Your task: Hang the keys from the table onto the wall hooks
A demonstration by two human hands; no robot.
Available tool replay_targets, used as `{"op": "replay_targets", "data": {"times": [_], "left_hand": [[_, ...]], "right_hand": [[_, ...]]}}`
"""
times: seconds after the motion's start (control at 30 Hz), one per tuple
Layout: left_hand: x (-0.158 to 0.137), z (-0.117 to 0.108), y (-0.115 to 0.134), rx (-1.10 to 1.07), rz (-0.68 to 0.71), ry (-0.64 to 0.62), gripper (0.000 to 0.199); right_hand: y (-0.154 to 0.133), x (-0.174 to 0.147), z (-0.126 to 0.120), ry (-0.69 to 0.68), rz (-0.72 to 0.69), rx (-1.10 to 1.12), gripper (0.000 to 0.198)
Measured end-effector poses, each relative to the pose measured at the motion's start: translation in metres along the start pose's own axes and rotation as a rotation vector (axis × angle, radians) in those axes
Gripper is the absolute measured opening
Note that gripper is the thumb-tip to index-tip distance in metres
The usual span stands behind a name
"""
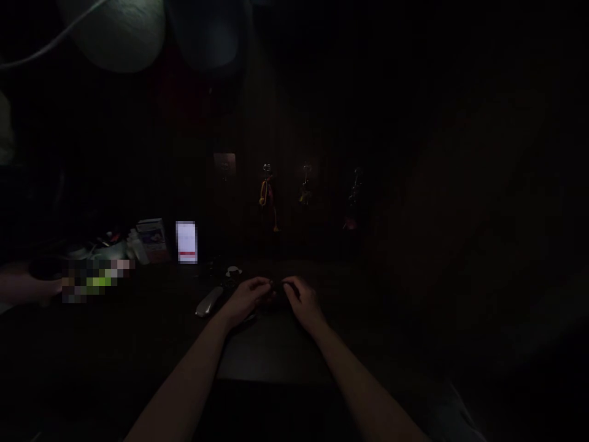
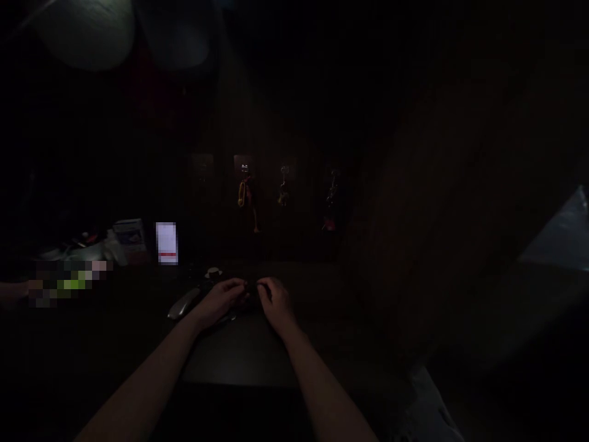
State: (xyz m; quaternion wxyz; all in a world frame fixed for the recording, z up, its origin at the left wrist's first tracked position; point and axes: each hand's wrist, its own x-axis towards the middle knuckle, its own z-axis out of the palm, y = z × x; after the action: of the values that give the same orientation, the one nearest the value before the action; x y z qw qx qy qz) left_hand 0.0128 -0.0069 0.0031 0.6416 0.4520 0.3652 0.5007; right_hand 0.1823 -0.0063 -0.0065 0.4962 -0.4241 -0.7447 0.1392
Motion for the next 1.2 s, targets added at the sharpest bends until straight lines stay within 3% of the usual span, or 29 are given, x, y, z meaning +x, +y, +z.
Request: {"op": "replay_targets", "data": {"times": [0.2,0.33,0.53,0.77,0.87,1.0,1.2], "left_hand": [[-0.002,0.001,0.003,0.288,0.047,0.01,0.029],[-0.003,0.0,0.003,0.359,0.063,0.013,0.03],[0.0,-0.004,-0.002,0.181,0.052,0.002,0.037],[0.005,-0.011,0.002,0.037,0.165,0.135,0.039],[0.008,-0.015,0.002,0.163,0.246,0.271,0.035],[0.009,-0.018,0.0,0.523,0.386,0.447,0.021],[0.007,-0.018,0.0,0.667,0.387,0.48,0.018]], "right_hand": [[-0.002,0.001,0.0,-0.017,-0.039,0.044,0.018],[-0.003,0.0,0.001,-0.016,-0.046,0.049,0.016],[-0.005,0.0,-0.001,0.013,-0.002,0.067,0.018],[-0.001,0.006,-0.007,0.184,0.04,0.079,0.018],[0.003,0.012,-0.015,0.187,0.053,0.069,0.019],[0.008,0.031,-0.032,0.19,0.051,0.033,0.021],[0.005,0.079,-0.061,0.203,0.008,-0.045,0.024]]}}
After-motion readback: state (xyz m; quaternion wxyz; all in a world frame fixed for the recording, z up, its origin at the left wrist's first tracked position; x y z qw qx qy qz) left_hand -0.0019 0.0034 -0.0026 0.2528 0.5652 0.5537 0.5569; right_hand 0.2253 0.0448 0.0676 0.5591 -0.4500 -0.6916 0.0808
